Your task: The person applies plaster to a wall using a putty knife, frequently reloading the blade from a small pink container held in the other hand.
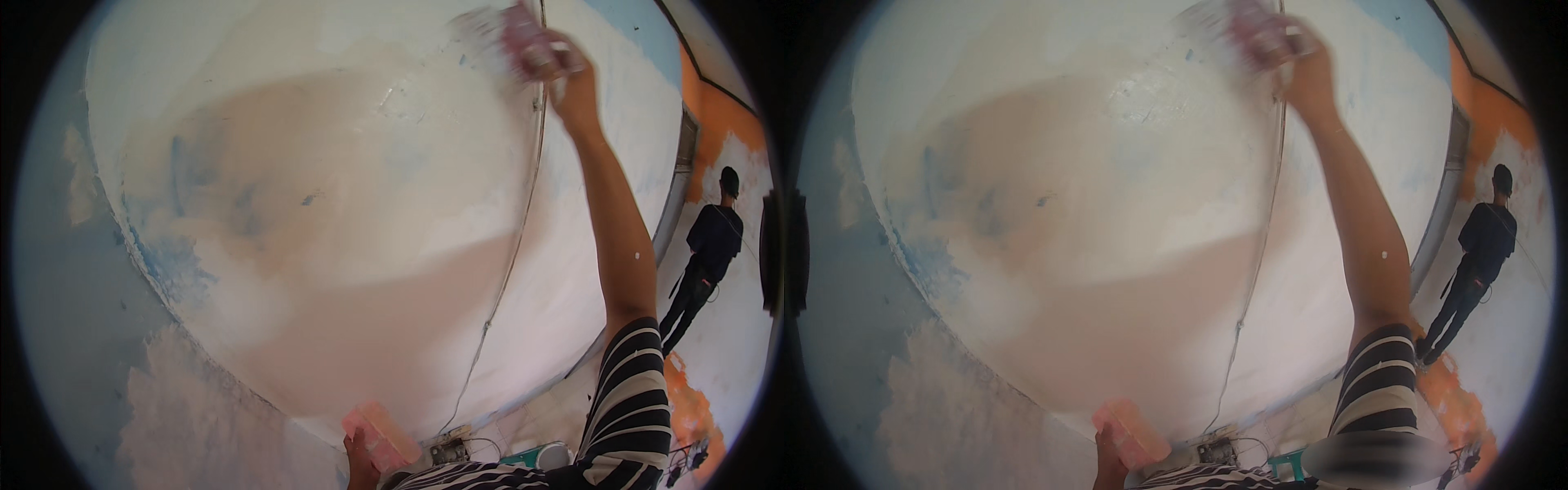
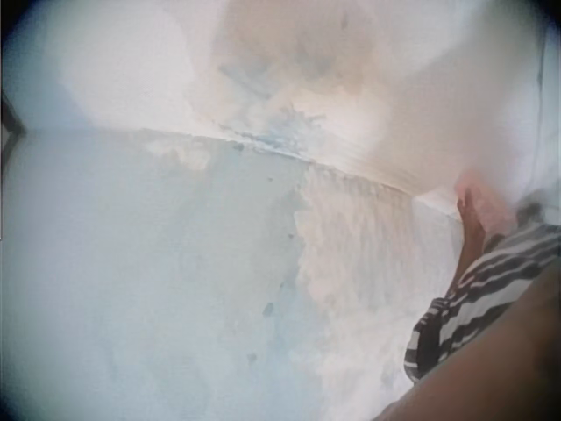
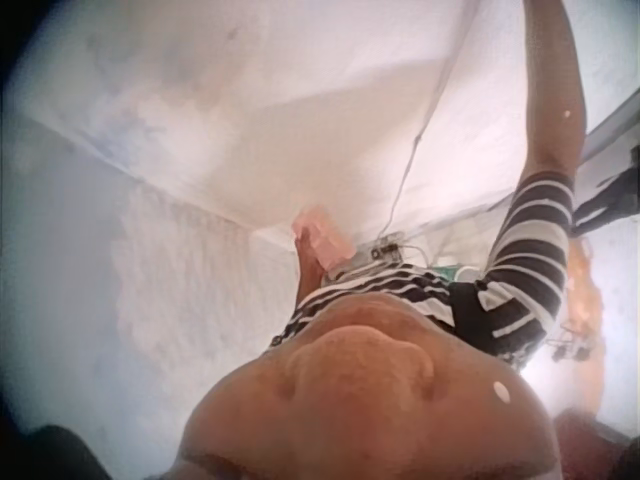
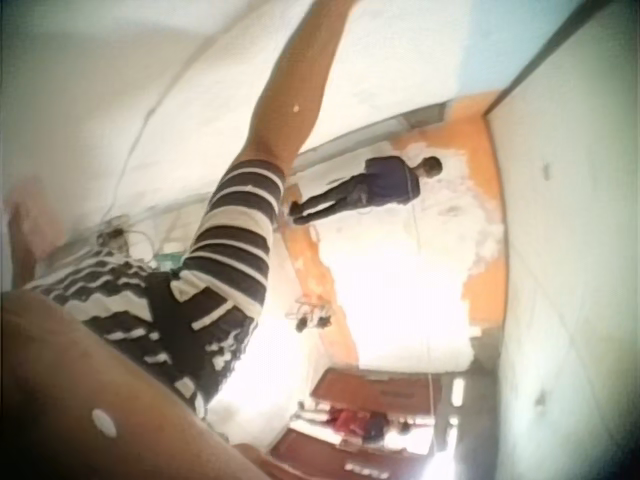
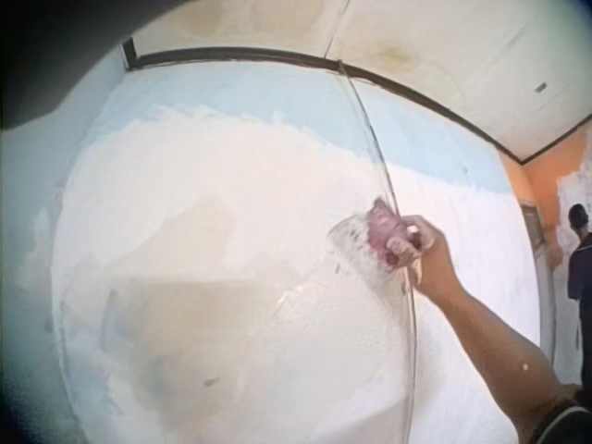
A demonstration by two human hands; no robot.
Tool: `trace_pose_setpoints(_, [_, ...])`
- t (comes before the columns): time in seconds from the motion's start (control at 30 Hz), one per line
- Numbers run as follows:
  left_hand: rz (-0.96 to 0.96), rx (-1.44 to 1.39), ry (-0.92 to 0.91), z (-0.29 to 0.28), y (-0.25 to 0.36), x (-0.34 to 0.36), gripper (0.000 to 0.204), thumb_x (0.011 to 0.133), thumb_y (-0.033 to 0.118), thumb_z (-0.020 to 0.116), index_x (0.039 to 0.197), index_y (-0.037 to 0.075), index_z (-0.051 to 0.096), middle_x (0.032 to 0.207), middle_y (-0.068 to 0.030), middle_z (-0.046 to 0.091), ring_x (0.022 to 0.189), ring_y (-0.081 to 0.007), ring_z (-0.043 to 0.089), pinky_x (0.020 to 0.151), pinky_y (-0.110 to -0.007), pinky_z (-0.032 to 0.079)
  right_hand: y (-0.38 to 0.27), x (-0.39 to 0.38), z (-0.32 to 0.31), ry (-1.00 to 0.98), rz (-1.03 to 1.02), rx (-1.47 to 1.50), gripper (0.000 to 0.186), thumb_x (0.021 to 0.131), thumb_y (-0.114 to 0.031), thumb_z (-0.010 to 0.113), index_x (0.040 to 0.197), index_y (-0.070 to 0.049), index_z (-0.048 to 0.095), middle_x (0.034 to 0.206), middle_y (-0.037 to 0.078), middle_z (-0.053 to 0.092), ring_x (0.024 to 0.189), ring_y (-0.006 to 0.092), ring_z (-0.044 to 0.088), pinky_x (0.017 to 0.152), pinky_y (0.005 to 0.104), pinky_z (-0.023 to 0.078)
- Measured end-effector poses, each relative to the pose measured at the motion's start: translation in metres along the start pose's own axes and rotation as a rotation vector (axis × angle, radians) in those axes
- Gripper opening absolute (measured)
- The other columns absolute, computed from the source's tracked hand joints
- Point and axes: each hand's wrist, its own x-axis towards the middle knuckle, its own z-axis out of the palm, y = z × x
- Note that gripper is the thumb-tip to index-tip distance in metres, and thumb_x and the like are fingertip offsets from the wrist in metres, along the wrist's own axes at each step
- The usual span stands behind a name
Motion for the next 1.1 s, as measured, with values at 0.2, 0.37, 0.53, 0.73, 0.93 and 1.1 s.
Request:
trace_pose_setpoints(0.2, [0.086, -0.022, -0.067, 0.002, 0.01, -0.028, 0.048, 0.102, 0.03, 0.055, 0.139, 0.006, 0.037, 0.13, -0.015, 0.054, 0.12, -0.0329, 0.058, 0.093, -0.052, 0.056, -0.078, -0.02, 0.031, -0.04, 0.092, 0.398, 0.03, 0.099, -0.014, 0.064, 0.124, 0.0, 0.058, 0.098, 0.012, 0.069, 0.086, 0.0149, 0.068, 0.076, 0.0292, 0.054])
trace_pose_setpoints(0.37, [0.051, -0.082, 0.036, -0.009, 0.004, -0.018, 0.046, 0.101, 0.027, 0.057, 0.138, 0.005, 0.04, 0.128, -0.0145, 0.055, 0.117, -0.0321, 0.06, 0.094, -0.05, 0.056, -0.031, -0.02, 0.032, -0.062, 0.035, 0.075, 0.027, 0.103, -0.014, 0.057, 0.126, 0.0, 0.057, 0.097, 0.009, 0.068, 0.086, 0.0133, 0.065, 0.076, 0.0286, 0.054])
trace_pose_setpoints(0.53, [0.087, -0.032, 0.065, -0.014, 0.017, -0.012, 0.047, 0.101, 0.026, 0.056, 0.139, 0.005, 0.037, 0.13, -0.0137, 0.054, 0.116, -0.0314, 0.059, 0.093, -0.05, 0.056, -0.05, 0.001, -0.006, 0.259, 0.294, 0.258, 0.035, 0.097, -0.014, 0.066, 0.124, 0.005, 0.057, 0.102, 0.017, 0.071, 0.087, 0.0198, 0.07, 0.078, 0.03, 0.056])
trace_pose_setpoints(0.73, [0.076, -0.018, 0.07, -0.012, 0.039, -0.027, 0.046, 0.1, 0.027, 0.059, 0.136, 0.003, 0.044, 0.125, -0.0148, 0.059, 0.111, -0.0318, 0.063, 0.091, -0.05, 0.057, -0.118, -0.058, 0.081, -0.298, 0.072, 0.06, 0.03, 0.098, -0.007, 0.062, 0.128, -0.001, 0.057, 0.091, 0.007, 0.064, 0.084, 0.0145, 0.062, 0.08, 0.0282, 0.051])
trace_pose_setpoints(0.93, [0.068, -0.019, 0.004, -0.026, 0.044, -0.021, 0.044, 0.1, 0.029, 0.06, 0.134, 0.003, 0.048, 0.121, -0.0145, 0.062, 0.106, -0.0316, 0.065, 0.088, -0.051, 0.058, -0.037, 0.002, -0.002, 0.294, 0.314, 0.06, 0.036, 0.098, -0.017, 0.065, 0.125, 0.005, 0.056, 0.097, 0.017, 0.071, 0.084, 0.0197, 0.071, 0.078, 0.0308, 0.057])
trace_pose_setpoints(1.1, [0.04, -0.026, 0.007, -0.035, 0.063, -0.023, 0.042, 0.1, 0.028, 0.059, 0.133, 0.003, 0.05, 0.118, -0.0136, 0.063, 0.105, -0.0315, 0.066, 0.088, -0.049, 0.058, -0.173, -0.058, 0.097, -0.35, 0.154, 0.14, 0.024, 0.1, -0.009, 0.057, 0.122, -0.001, 0.059, 0.091, 0.011, 0.071, 0.078, 0.0152, 0.068, 0.074, 0.03, 0.055])
